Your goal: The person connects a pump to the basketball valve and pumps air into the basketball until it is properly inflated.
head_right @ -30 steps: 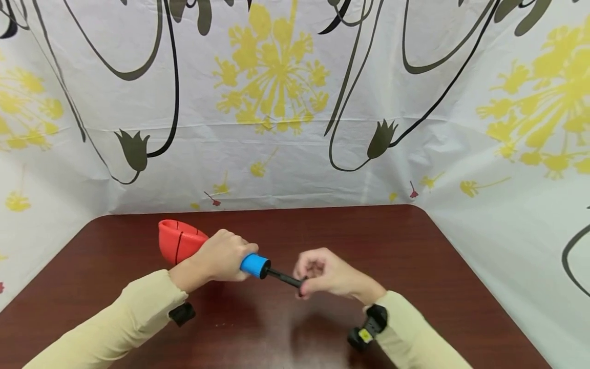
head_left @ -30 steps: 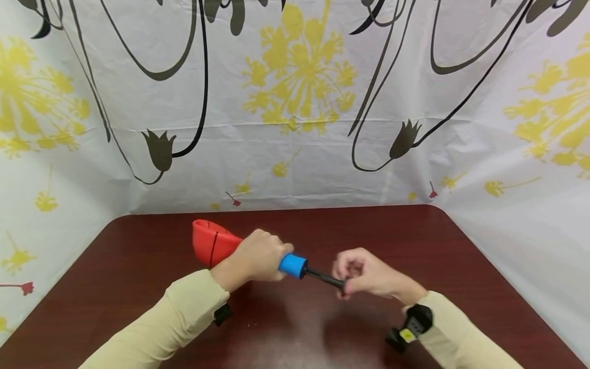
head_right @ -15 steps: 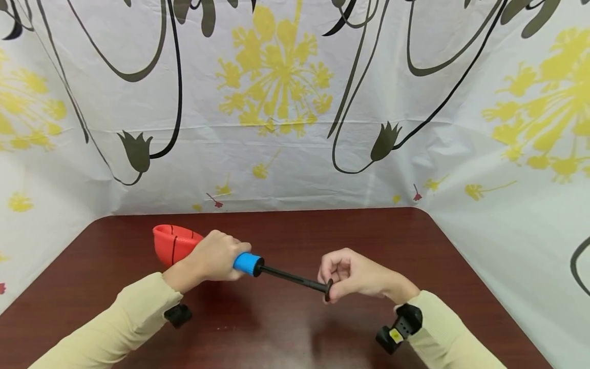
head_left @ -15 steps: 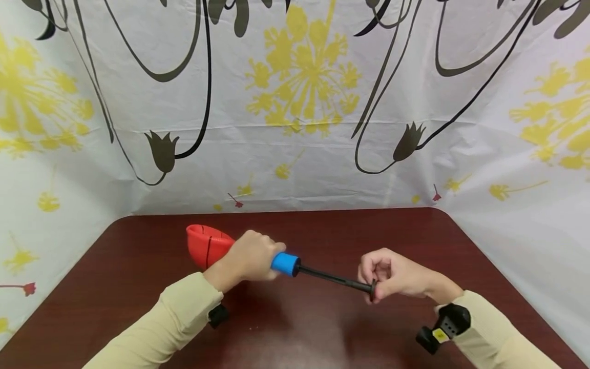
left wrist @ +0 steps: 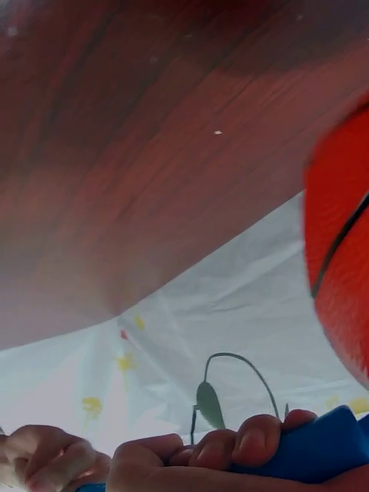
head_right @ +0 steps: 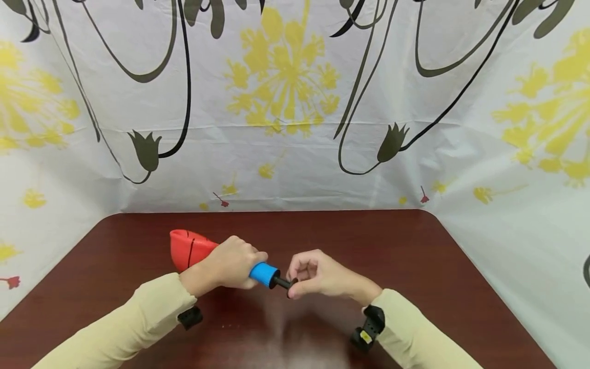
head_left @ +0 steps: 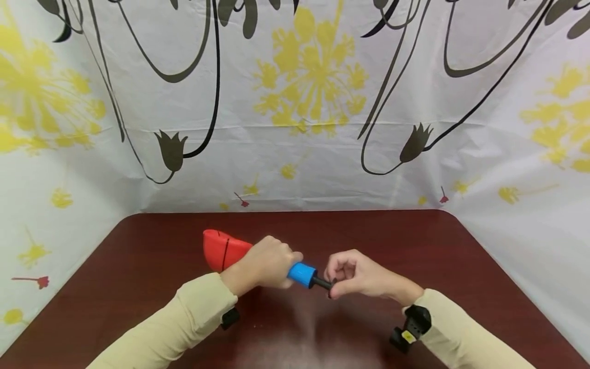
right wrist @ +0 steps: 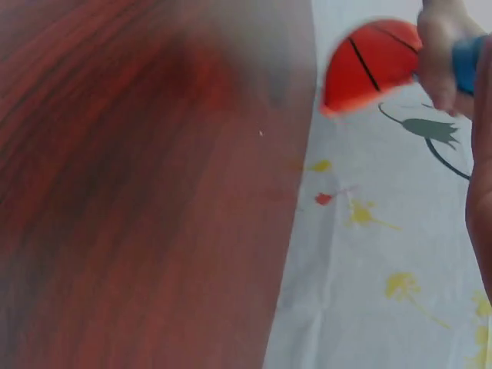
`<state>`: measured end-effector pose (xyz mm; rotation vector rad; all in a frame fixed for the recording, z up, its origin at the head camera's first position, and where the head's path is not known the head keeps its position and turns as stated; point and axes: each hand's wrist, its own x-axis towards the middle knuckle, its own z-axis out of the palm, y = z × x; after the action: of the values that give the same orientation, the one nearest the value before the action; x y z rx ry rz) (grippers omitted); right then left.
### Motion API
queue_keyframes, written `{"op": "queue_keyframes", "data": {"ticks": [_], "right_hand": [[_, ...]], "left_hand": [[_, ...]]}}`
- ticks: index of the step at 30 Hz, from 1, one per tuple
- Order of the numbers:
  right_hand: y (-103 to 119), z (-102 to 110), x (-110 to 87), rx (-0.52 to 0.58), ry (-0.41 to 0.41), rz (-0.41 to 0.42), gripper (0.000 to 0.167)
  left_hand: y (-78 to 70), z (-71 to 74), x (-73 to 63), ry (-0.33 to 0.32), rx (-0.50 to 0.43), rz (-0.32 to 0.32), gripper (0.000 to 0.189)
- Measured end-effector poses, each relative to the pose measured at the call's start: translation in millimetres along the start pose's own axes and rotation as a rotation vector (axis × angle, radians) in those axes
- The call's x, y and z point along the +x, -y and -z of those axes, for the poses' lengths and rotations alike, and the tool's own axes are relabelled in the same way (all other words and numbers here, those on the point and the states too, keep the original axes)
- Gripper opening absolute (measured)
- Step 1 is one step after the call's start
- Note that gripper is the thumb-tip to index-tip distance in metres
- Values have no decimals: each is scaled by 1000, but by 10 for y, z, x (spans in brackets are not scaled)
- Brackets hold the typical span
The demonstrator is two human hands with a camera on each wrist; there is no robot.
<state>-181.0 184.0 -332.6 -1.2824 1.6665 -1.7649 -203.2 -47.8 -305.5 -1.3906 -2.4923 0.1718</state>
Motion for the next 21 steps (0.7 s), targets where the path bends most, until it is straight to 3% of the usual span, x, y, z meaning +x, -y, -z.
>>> {"op": "queue_keyframes", "data": {"ticks": [7, 10, 14, 18, 21], "right_hand": [[185, 197, -364, 197, 174, 27, 27], [195, 231, -345, 188, 140, 82, 26], [116, 175, -58, 77, 46, 137, 24], [79, 93, 156, -40, -50, 106, 21], [133, 75, 146, -77, -56, 55, 17]], "left_hand": [[105, 28, -114, -34, -16, 51, 26], [96, 46, -72, -55, -30, 58, 24], [52, 86, 29, -91, -60, 65, 23], [42, 115, 77, -117, -49, 81, 23], [57, 105, 38, -102, -38, 77, 23]]}}
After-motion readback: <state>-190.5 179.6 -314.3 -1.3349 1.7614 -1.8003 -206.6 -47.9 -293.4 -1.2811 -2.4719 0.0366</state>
